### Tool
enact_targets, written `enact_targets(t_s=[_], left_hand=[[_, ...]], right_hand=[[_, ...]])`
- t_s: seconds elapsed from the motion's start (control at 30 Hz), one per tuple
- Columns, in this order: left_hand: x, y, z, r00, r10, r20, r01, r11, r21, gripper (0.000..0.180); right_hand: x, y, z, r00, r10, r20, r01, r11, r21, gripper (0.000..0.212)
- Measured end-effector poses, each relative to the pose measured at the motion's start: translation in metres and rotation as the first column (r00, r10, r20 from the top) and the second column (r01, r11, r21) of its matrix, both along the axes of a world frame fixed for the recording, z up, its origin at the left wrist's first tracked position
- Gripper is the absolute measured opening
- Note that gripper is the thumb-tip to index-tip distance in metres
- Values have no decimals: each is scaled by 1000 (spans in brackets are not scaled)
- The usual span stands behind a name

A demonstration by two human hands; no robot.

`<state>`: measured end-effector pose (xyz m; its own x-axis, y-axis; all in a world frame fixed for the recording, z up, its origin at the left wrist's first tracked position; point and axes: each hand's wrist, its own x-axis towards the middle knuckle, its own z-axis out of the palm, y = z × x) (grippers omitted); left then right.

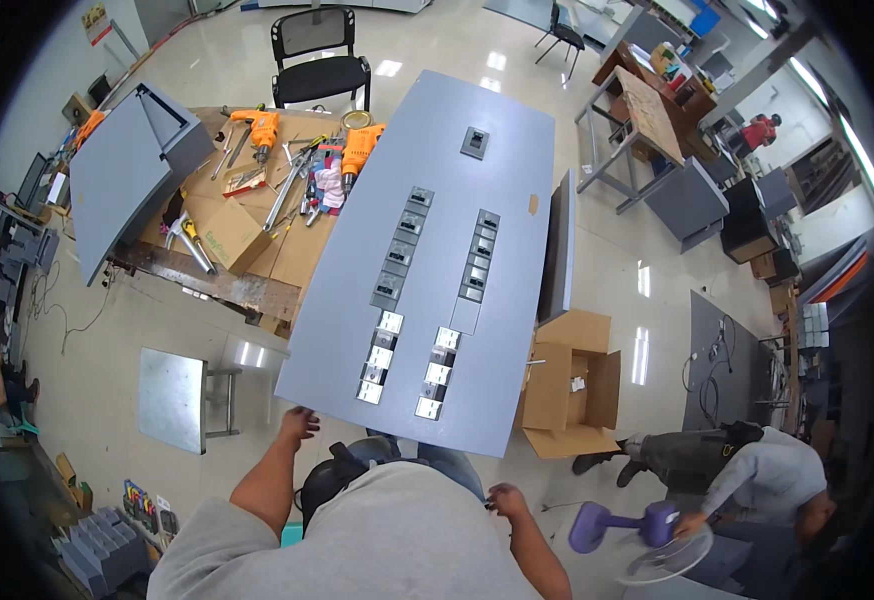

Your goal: The person removes the cover panel from an electrical breaker board, tightens screws on the circuit components using a screwdriver, and places the cover panel back over the board.

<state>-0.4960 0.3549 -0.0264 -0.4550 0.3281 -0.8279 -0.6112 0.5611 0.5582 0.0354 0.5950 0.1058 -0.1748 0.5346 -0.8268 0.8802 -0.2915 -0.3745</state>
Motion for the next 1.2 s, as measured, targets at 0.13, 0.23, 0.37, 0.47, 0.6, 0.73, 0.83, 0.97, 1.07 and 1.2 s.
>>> enact_targets(t_s=[0.13,0.23,0.37,0.47,0.6,0.73,0.83,0.97,1.07,1.2], left_hand=[[-54,-10,10,939,323,-116,-319,946,54,41],[-101,-3,41,923,355,-146,-318,921,226,44],[-124,55,119,953,291,-89,-247,910,333,43],[-114,86,168,978,132,-159,-70,936,345,46],[-108,99,173,944,15,-330,106,932,346,47],[-104,108,168,943,52,-329,76,928,364,38],[-101,107,167,953,123,-276,-13,929,370,34],[-101,105,162,955,139,-261,-33,927,375,29],[-101,111,166,961,142,-237,-52,935,352,27],[-103,111,163,960,116,-256,-12,927,374,28]], right_hand=[[-26,33,24,892,-443,-89,439,896,-58,44],[-55,58,38,832,-519,-196,515,854,-74,52],[-109,69,74,760,-553,-340,562,823,-82,55],[-130,68,84,821,-456,-343,487,873,4,56],[-145,70,92,939,-250,-235,286,949,132,61],[-145,70,96,957,-231,-178,261,950,171,63],[-151,68,98,960,-228,-160,255,951,177,65],[-156,63,102,943,-263,-205,300,938,175,66],[-150,63,94,943,-262,-206,303,932,199,65],[-141,61,93,947,-209,-246,269,932,244,60]])
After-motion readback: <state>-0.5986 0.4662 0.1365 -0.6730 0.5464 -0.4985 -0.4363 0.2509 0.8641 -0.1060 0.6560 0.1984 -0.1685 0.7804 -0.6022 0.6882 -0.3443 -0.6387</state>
